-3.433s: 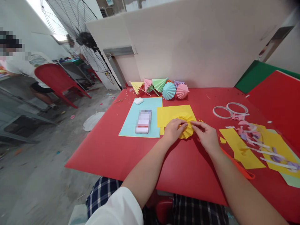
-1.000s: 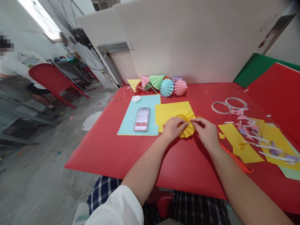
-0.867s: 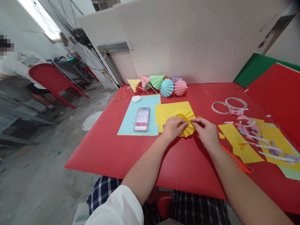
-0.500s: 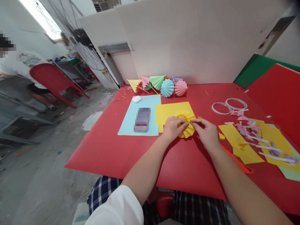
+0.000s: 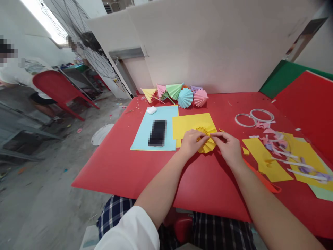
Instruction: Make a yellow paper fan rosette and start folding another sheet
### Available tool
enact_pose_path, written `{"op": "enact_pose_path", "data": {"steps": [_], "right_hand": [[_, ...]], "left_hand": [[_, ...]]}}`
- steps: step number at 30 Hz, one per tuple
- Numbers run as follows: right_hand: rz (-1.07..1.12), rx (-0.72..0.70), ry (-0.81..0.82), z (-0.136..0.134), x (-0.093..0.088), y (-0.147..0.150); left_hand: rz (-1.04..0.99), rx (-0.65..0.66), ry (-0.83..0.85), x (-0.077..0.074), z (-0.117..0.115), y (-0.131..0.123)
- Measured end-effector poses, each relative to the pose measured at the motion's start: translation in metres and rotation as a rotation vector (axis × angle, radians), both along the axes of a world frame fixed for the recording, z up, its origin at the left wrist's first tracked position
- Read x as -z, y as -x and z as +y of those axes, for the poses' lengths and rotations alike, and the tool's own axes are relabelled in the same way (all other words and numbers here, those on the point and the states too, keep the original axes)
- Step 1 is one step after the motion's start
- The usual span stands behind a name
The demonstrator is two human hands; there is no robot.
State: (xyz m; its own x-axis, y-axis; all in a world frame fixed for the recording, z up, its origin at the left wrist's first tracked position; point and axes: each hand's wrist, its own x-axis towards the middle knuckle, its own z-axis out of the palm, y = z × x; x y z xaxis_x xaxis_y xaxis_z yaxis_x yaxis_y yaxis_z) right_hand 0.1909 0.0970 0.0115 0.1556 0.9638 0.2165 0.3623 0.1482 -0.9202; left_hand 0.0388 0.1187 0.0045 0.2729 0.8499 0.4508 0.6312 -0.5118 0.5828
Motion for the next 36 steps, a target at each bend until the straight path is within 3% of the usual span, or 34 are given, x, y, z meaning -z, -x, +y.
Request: {"op": "enact_pose_path", "data": {"steps": [36], "right_hand": [[0.035, -0.001, -0.001, -0.0007, -0.0003, 0.0021]], "left_hand": [[-0.003, 0.002, 0.039, -0.002, -0.0012, -0.0001]]}}
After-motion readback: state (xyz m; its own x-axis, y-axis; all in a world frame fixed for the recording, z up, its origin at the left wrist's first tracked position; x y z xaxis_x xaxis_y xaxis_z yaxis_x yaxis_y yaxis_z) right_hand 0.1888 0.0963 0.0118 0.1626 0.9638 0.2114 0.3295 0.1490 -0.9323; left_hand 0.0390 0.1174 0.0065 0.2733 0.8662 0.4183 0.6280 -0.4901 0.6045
